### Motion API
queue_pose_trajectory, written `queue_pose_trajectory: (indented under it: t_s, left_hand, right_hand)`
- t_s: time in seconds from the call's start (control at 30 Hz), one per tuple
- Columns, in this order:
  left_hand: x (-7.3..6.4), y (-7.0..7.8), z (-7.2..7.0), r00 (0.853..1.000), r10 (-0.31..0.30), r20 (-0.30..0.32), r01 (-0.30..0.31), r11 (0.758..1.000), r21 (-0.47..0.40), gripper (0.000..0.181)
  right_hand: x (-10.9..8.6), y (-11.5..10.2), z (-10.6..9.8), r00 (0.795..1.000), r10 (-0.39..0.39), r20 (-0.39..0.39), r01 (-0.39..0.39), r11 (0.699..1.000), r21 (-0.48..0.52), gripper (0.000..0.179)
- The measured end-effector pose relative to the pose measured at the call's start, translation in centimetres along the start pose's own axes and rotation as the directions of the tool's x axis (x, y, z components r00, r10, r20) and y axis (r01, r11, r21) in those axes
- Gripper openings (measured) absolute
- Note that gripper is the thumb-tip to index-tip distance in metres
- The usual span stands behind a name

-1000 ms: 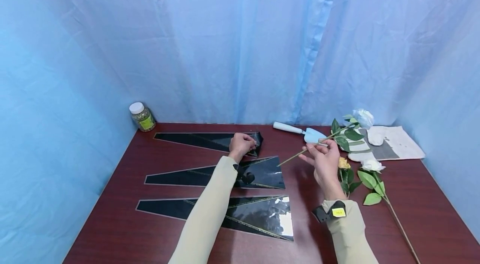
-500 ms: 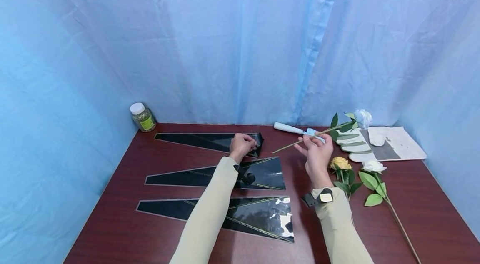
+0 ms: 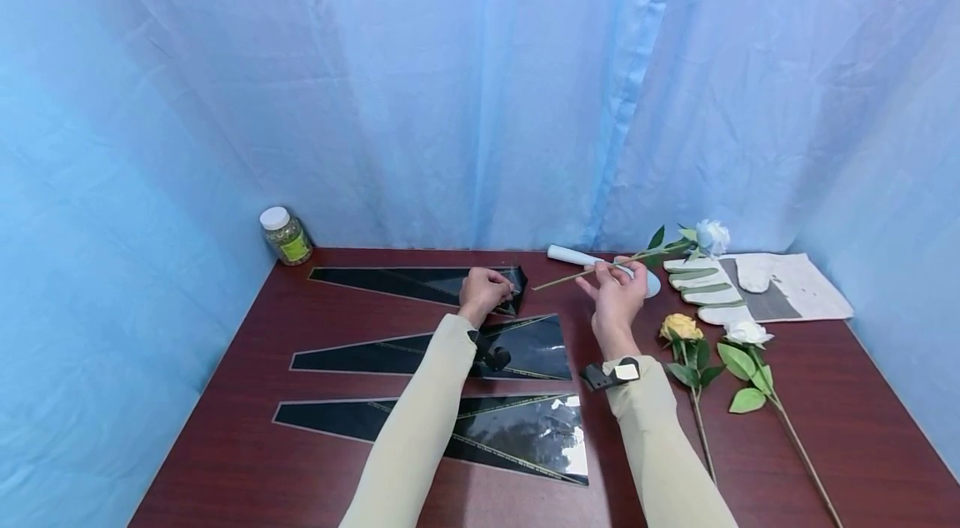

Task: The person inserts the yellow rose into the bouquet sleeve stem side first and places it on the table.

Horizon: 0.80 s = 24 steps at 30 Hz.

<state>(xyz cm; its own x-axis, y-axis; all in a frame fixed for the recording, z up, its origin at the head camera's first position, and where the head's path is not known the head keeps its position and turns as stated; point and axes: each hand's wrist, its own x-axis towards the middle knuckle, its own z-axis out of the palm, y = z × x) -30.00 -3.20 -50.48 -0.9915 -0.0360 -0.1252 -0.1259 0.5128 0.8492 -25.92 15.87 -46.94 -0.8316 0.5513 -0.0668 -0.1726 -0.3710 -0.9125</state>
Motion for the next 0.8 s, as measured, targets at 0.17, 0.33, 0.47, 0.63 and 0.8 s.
queue_pose_trajectory:
  t_s: [0.17, 0.33, 0.47, 0.63, 0.8]
  left_hand:
    - [-0.1, -0.1, 0.0, 1.0, 0.007, -0.001, -0.007, 1.0, 0.002, 0.017]
    - [-0.1, -0.1, 0.1, 1.0, 0.017, -0.003, -0.017, 1.0, 0.005, 0.017]
    - [0.0, -0.1, 0.2, 1.0, 0.02, 0.0, -0.02, 1.0, 0.001, 0.017]
    - [-0.1, 0.1, 0.2, 1.0, 0.016, -0.008, -0.016, 1.0, -0.006, 0.017]
    - [-0.3, 0.2, 0.0, 1.0, 0.011, -0.01, -0.011, 0.999, -0.037, 0.018]
  right_hand:
    - [0.0, 0.7, 0.8, 0.999, -0.036, 0.006, 0.036, 0.999, -0.016, 0.021]
    - [0.0, 1.5, 1.6, 0.998, -0.059, 0.022, 0.06, 0.997, -0.042, 0.014]
    - [-0.1, 2.2, 2.1, 0.996, -0.08, 0.033, 0.082, 0.994, -0.072, 0.021]
    - [-0.1, 2.7, 2.4, 0.993, -0.107, 0.047, 0.112, 0.984, -0.135, 0.016]
    - [-0.2, 2.8, 2.5, 0.986, -0.145, 0.083, 0.157, 0.973, -0.168, 0.028]
